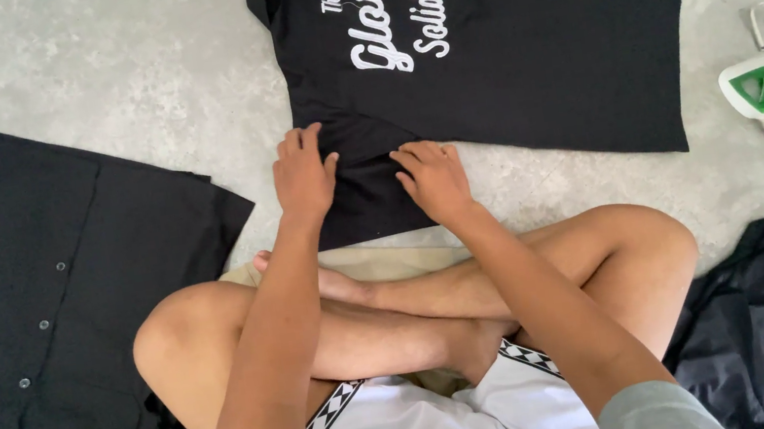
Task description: A person is smoothing out a black t-shirt on the floor and then ironing it with a green and white iron.
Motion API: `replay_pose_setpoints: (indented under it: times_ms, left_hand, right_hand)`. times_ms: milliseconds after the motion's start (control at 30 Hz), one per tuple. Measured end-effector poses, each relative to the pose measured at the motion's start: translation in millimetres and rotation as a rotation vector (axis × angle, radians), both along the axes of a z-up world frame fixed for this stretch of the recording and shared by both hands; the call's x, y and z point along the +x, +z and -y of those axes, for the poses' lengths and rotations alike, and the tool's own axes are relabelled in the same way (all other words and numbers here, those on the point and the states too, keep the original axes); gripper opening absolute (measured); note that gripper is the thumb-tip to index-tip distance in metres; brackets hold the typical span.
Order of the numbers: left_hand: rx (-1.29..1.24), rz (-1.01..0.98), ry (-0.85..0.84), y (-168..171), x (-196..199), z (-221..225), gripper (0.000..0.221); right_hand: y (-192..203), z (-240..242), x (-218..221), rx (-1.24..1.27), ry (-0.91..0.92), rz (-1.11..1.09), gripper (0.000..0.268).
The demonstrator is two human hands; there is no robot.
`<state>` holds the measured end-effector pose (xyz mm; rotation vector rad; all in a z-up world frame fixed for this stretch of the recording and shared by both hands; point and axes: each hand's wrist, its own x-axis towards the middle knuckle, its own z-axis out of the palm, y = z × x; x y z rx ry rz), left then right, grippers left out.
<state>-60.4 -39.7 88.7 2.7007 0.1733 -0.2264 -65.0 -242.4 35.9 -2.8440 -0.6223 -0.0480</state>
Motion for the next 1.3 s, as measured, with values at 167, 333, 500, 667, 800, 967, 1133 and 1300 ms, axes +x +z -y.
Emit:
replay_pose_setpoints:
  times_ms: [167,333,500,667,800,967,1133,1300]
  left_hand:
    - [0.010,-0.162,-0.227,18,-3,18,0.059]
    - [0.039,-0.329,-0.240,-8,4,9,0.093]
    - [0.095,-0.422,-0.203,7,9,10,0.115]
    - [0.161,-0.401,-0.229,-15,10,13,0.124]
    - [0.269,-0.393,-0.273,-25,0,26,0.126]
    - [0.324,-0.377,-0.363,-28,-5,71,0.114]
    - [0.290,-0.337,-0.423,7,-19,88,0.089]
    - [0.202,-0.309,-0.343,6,-5,88,0.073]
  right_hand:
    - [3,-4,1,-0.217,0.022,-0.247,0.046]
    - [38,-1,-2,-0.265,-0.086,-0.457,0.071]
    - [67,20,-23,-0.262,-0.116,-0.664,0.091]
    - [42,19,-51,-0.323,-0.150,-0.668,0.087]
    - [17,16,-75,-0.388,-0.081,-0.627,0.064]
    - [34,18,-85,-0.306,-0.060,-0.537,0.049]
    - [52,32,-74,-0.253,-0.071,-0.559,0.045]
    - [70,72,-30,-0.393,-0.150,-0.493,0.045]
